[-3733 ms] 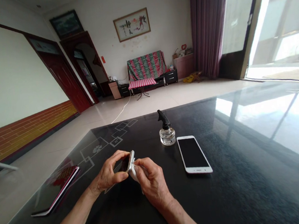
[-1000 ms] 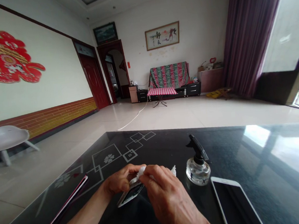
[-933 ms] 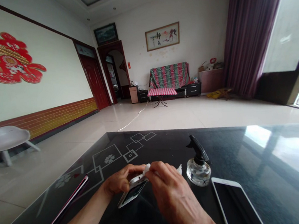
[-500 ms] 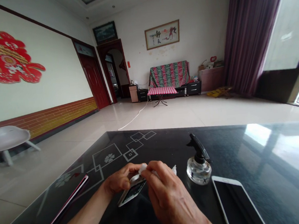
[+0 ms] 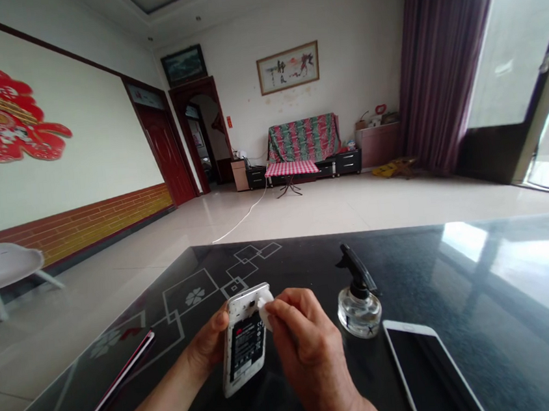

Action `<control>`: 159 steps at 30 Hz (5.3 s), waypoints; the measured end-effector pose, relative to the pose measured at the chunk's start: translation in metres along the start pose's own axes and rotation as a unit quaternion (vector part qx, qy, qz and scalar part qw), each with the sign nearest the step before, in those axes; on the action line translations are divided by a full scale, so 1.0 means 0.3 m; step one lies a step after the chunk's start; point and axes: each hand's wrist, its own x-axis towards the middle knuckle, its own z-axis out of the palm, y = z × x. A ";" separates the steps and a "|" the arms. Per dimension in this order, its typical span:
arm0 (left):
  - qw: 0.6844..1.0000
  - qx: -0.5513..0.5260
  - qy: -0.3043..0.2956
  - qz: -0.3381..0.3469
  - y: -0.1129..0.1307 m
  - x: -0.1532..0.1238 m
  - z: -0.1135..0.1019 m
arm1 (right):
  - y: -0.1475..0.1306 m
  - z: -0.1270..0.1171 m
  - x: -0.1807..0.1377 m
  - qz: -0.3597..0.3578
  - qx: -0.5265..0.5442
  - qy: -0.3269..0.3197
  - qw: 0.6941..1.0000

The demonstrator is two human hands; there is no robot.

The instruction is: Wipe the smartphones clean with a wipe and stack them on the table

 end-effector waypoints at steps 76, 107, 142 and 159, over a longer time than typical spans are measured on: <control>0.913 0.360 0.155 0.109 0.041 0.029 0.109 | 0.027 0.027 -0.037 0.491 0.383 0.019 0.782; 0.642 0.760 -0.006 -0.101 0.001 -0.005 0.053 | 0.143 0.051 -0.094 0.493 0.272 0.066 0.824; 0.707 0.647 0.219 -0.183 0.063 -0.098 -0.037 | 0.089 0.039 -0.111 0.465 0.224 -0.320 0.794; 0.638 0.717 0.185 -0.212 -0.056 0.001 0.099 | 0.237 0.094 -0.110 0.498 0.231 -0.071 0.833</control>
